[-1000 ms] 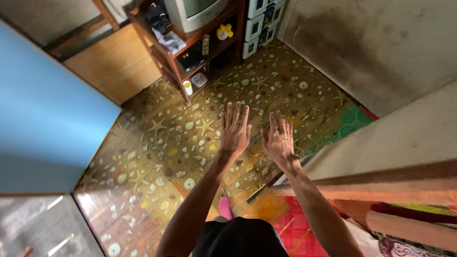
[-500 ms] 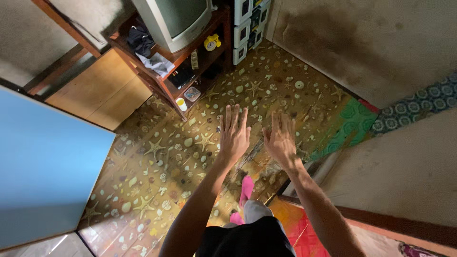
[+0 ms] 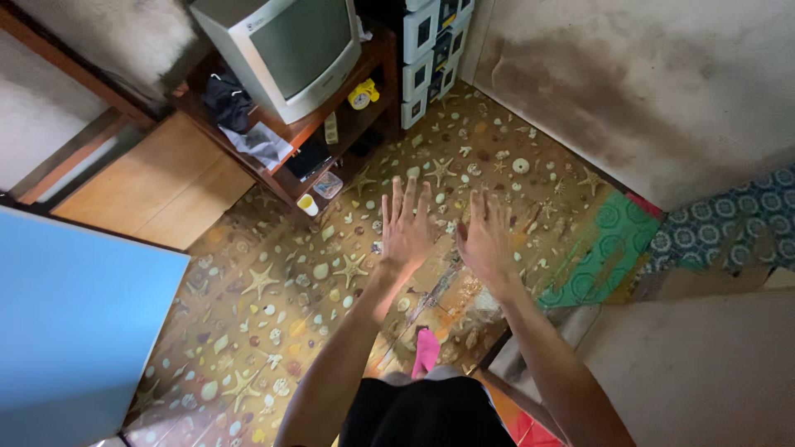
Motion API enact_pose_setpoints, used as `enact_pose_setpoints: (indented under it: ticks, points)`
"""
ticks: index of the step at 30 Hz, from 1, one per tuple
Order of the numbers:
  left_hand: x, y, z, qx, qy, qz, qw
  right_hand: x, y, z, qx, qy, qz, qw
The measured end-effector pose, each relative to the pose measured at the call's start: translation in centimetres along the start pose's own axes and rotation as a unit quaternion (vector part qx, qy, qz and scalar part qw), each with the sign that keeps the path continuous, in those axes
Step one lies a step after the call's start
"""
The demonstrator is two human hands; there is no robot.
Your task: The person opens a skylight window, then walks to a plastic storage unit and opens and closes several drawers in sequence.
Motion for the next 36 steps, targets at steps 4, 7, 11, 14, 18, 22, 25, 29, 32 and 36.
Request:
enact_pose_setpoints:
  ticks: [4, 7, 11, 14, 18, 22, 25, 29, 32, 36]
  points:
    - [-3.0, -0.7, -1.0, -0.024, -0.015, -0.007, 1.0, -2.6, 1.8, -1.8, 0.012, 0.002, 0.004, 1.0]
    - [-4.7, -1.2, -1.5, -0.017, -0.013, -0.014, 1.0, -4.6, 2.9, -2.7, 0.013, 0.001, 0.003, 1.0]
    - [-7.0, -1.3, -1.7, -0.004, 0.003, -0.028, 1.0, -7.1, 3.7, -2.4, 0.007, -0.012, -0.002, 1.0]
    - [-8.8, -1.9, -2.1, 0.006, -0.028, -0.013, 0.999, -8.7, 3.3, -1.5, 0.002, -0.013, -0.024, 1.0]
    - [-11.7, -3.0, -2.6, 0.021, 0.024, -0.041, 0.999, -11.3, 2.5, -0.6, 0.026, -0.02, -0.041, 0.999]
    - [-15.0, -5.0, -3.2, 0.006, 0.021, -0.044, 0.999, -14.8, 2.4, -1.2, 0.008, -0.046, -0.067, 0.997]
    - [-17.4, -6.8, -3.5, 0.023, 0.014, -0.046, 0.999, -17.4, 2.9, -2.3, 0.024, -0.021, -0.045, 0.999]
    - [-20.4, -8.9, -3.9, 0.013, 0.002, -0.073, 0.997, -20.5, 3.4, -4.5, 0.048, -0.008, -0.049, 0.998]
    - [-22.2, -10.1, -4.2, -0.018, -0.002, -0.093, 0.995, -22.1, 3.7, -5.4, 0.077, -0.014, -0.048, 0.996]
    - [-23.4, -11.2, -4.9, 0.023, -0.055, -0.077, 0.995, -23.9, 3.1, -6.1, 0.007, -0.008, -0.095, 0.995]
Point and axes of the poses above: each hand's wrist, its own x-axis away from the middle knuckle, its own z-axis out of the back of the hand, y = z × x, the point moved 3 cm from there along -x, towards the middle knuckle, and after that the axes turned 8 degrees about -z, right-handed, at the moved point
